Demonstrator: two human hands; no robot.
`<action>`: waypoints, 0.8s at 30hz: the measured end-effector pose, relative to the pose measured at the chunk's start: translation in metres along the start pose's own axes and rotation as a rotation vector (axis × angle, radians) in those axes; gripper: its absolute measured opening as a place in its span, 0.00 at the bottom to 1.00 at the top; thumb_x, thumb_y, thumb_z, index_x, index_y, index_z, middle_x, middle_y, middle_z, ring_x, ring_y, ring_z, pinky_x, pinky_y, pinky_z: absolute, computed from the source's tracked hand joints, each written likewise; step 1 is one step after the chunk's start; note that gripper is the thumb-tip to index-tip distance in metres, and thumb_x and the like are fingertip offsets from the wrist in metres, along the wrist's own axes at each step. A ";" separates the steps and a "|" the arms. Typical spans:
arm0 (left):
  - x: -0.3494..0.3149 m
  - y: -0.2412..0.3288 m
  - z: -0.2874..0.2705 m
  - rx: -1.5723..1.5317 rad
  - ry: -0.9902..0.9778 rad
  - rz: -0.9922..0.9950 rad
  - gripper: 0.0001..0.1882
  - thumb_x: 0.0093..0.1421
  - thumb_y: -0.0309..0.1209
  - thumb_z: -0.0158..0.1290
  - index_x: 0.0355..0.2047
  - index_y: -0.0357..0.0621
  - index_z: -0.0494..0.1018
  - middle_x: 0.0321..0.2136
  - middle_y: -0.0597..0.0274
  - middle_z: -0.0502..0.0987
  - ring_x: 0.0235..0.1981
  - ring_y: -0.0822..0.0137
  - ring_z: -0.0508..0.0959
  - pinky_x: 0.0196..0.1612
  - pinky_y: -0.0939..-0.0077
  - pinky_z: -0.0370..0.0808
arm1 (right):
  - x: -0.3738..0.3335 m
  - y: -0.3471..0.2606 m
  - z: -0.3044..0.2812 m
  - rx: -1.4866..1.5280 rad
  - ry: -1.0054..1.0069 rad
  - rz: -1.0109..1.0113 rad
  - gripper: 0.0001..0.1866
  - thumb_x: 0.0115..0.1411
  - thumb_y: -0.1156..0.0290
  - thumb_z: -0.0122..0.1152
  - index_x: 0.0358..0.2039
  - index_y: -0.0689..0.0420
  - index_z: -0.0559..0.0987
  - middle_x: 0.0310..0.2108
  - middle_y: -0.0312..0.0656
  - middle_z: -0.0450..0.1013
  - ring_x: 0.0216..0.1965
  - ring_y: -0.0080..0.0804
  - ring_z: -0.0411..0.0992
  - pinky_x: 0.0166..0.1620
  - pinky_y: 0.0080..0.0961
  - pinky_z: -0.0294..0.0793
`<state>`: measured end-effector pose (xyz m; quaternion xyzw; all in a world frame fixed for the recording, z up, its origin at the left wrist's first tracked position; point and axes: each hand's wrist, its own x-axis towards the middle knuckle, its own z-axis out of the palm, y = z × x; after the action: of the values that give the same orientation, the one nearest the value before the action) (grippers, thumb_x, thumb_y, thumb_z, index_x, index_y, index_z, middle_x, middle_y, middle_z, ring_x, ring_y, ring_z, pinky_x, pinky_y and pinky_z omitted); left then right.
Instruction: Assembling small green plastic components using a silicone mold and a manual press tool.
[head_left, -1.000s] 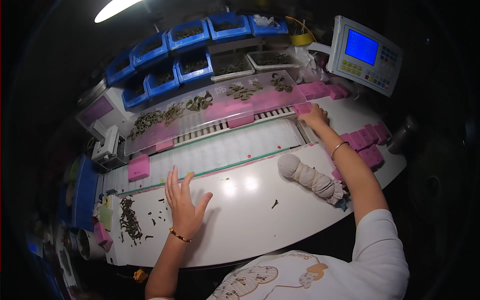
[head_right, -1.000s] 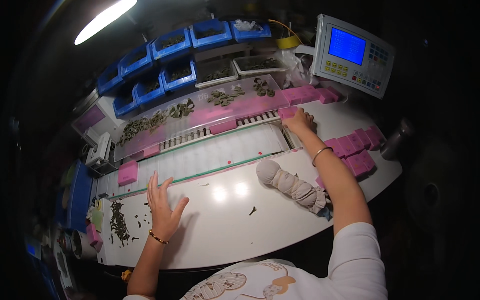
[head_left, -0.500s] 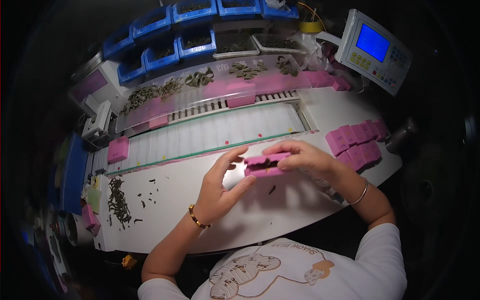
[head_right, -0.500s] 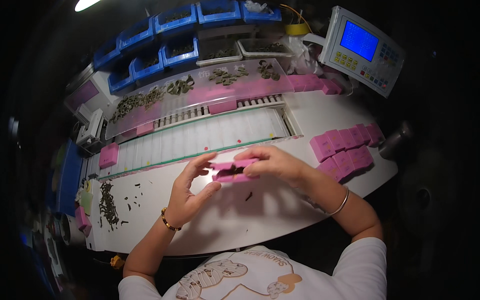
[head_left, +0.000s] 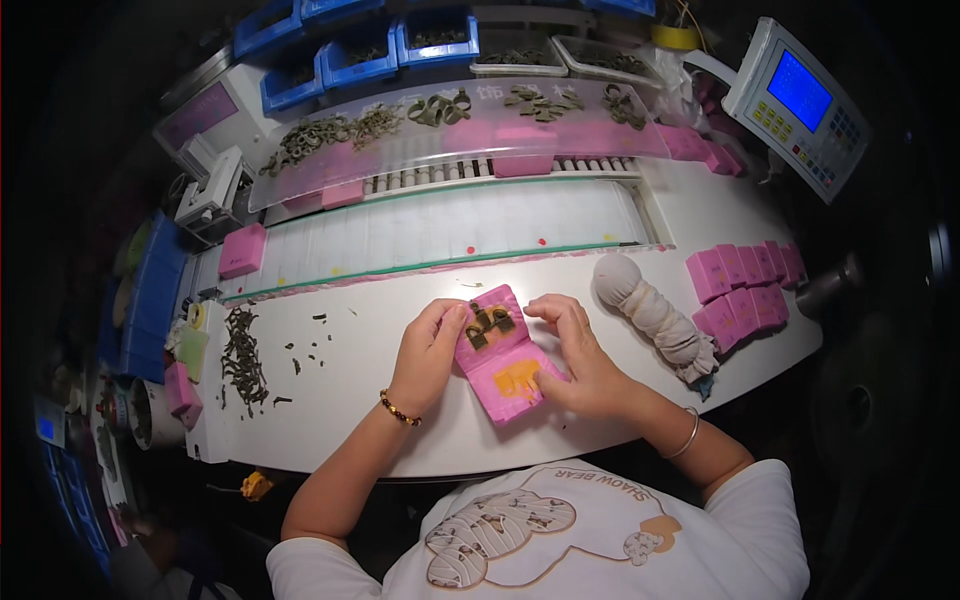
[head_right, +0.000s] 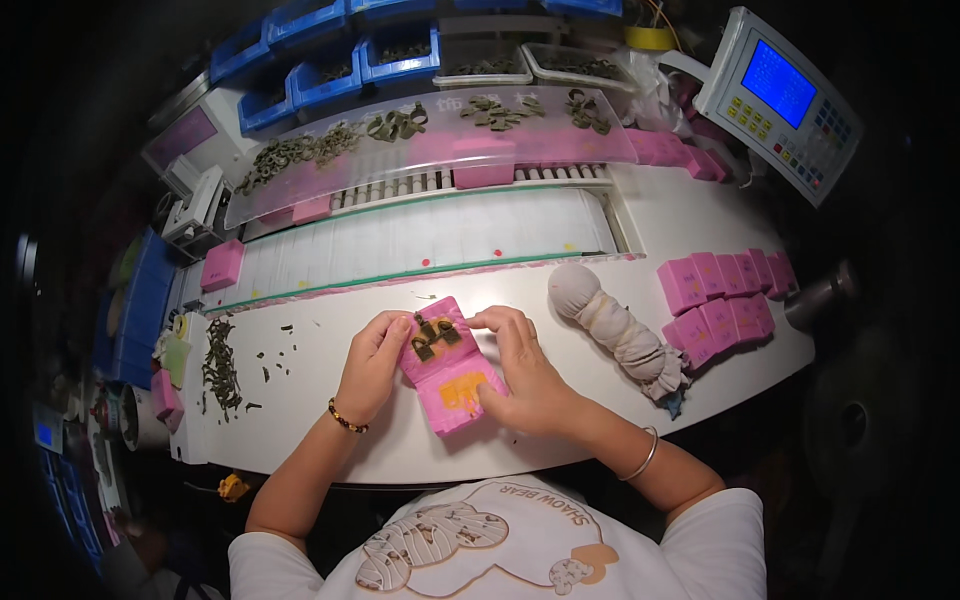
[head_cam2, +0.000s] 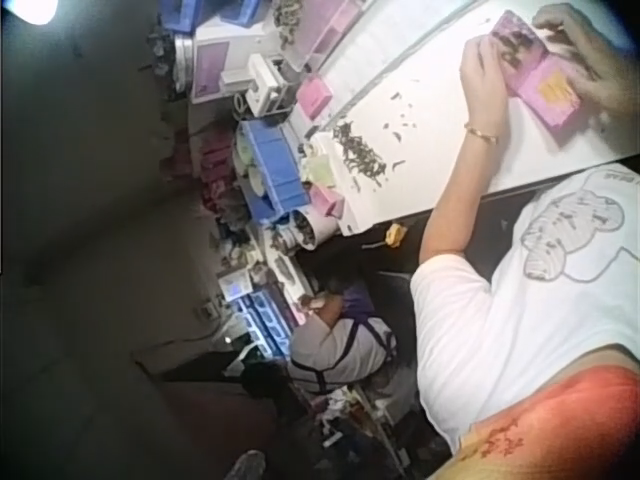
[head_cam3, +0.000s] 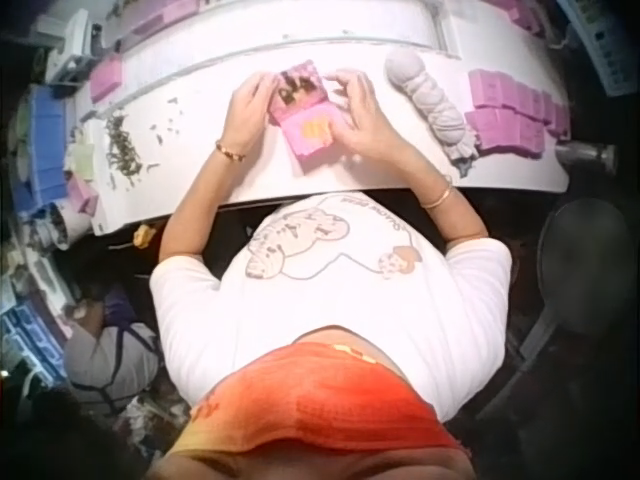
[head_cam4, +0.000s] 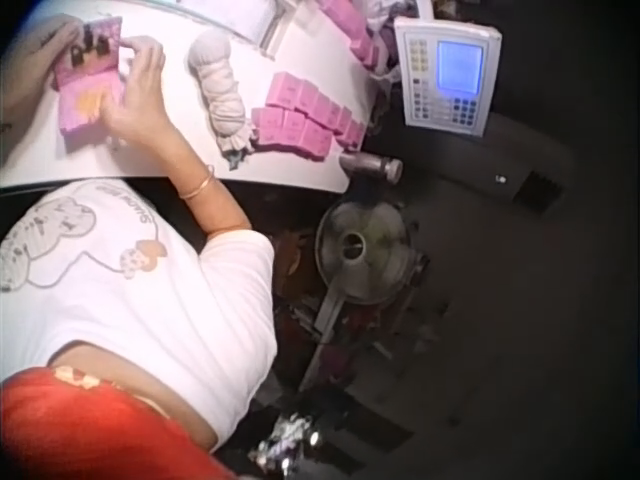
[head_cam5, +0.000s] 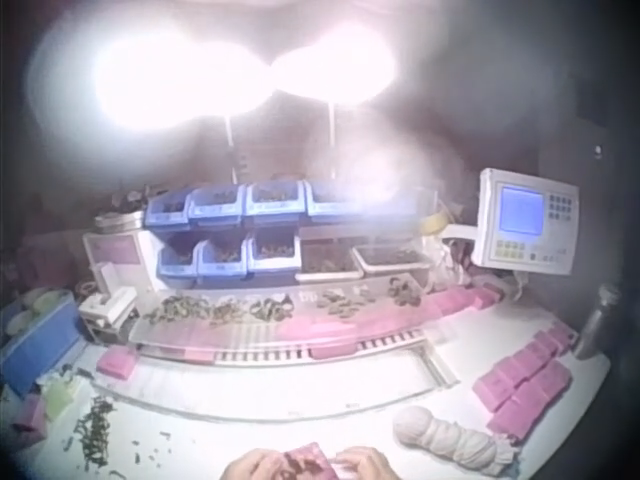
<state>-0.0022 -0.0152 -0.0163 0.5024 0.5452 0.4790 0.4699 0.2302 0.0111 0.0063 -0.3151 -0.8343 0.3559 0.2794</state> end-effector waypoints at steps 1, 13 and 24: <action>0.002 -0.002 0.002 -0.066 0.011 0.001 0.15 0.72 0.35 0.45 0.43 0.34 0.74 0.32 0.65 0.77 0.33 0.77 0.74 0.38 0.81 0.72 | -0.002 -0.008 -0.001 0.016 0.007 -0.004 0.35 0.50 0.77 0.59 0.59 0.63 0.60 0.54 0.57 0.59 0.60 0.59 0.57 0.64 0.46 0.55; -0.012 -0.001 0.042 -0.428 0.285 -0.052 0.15 0.72 0.38 0.45 0.48 0.37 0.69 0.38 0.66 0.73 0.38 0.79 0.72 0.46 0.82 0.71 | 0.024 -0.014 0.001 -0.007 0.035 0.320 0.18 0.53 0.75 0.65 0.40 0.65 0.68 0.37 0.52 0.69 0.35 0.46 0.74 0.41 0.38 0.74; -0.011 0.002 0.043 -0.597 0.342 -0.103 0.14 0.71 0.35 0.48 0.47 0.36 0.69 0.36 0.66 0.73 0.35 0.79 0.71 0.41 0.84 0.71 | 0.021 -0.016 0.013 -0.164 0.192 0.183 0.15 0.52 0.75 0.67 0.34 0.62 0.69 0.32 0.51 0.70 0.32 0.49 0.73 0.37 0.39 0.74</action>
<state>0.0411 -0.0243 -0.0180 0.2269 0.4766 0.6704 0.5215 0.2023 0.0125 0.0162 -0.4440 -0.7979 0.2787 0.2976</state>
